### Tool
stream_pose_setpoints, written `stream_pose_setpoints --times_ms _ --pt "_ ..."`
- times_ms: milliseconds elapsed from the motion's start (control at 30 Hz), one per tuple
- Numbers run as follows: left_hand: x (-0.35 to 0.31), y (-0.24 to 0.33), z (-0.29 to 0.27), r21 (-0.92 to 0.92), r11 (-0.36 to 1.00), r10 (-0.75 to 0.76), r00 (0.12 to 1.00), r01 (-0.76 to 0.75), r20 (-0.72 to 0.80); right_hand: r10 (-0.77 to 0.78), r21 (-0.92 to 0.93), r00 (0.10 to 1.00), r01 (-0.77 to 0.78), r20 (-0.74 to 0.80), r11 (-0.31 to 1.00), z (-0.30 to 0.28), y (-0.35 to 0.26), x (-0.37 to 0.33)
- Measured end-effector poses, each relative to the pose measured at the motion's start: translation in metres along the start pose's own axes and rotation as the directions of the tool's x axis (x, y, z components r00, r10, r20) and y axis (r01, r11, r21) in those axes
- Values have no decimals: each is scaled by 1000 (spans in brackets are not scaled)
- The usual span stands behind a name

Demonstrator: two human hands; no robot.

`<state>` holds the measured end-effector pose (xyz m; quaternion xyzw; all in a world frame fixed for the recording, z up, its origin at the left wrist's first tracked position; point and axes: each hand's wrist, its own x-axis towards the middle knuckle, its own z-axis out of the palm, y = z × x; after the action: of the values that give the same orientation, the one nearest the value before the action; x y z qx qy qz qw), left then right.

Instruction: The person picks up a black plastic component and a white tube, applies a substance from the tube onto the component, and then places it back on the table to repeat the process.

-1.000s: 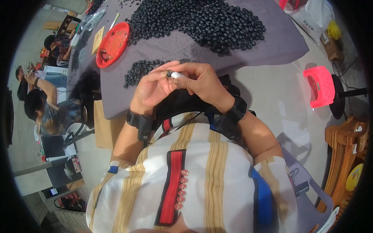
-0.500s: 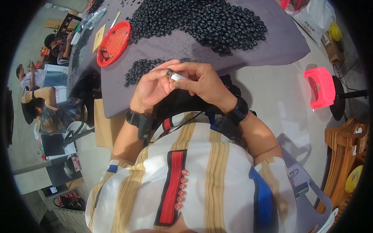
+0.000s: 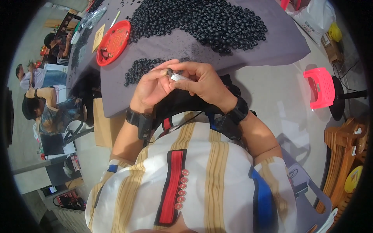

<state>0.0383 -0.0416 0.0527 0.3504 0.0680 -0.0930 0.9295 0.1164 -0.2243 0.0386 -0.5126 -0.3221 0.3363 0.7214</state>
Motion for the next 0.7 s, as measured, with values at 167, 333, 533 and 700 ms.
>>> stream_pose_setpoints --times_ms 167,333,533,700 --pt "-3 -2 1 -39 999 -7 1000 7 5 -21 46 1000 21 16 999 1 2 1" --pt "-3 -1 5 -45 999 -21 1000 20 -7 -5 44 1000 5 3 999 0 0 2" --pt "1 35 0 543 838 216 947 -55 -236 6 33 992 -1 -127 999 -5 3 4" --pt "21 70 -42 968 245 502 846 59 -179 8 40 972 2 -234 999 -16 2 7"
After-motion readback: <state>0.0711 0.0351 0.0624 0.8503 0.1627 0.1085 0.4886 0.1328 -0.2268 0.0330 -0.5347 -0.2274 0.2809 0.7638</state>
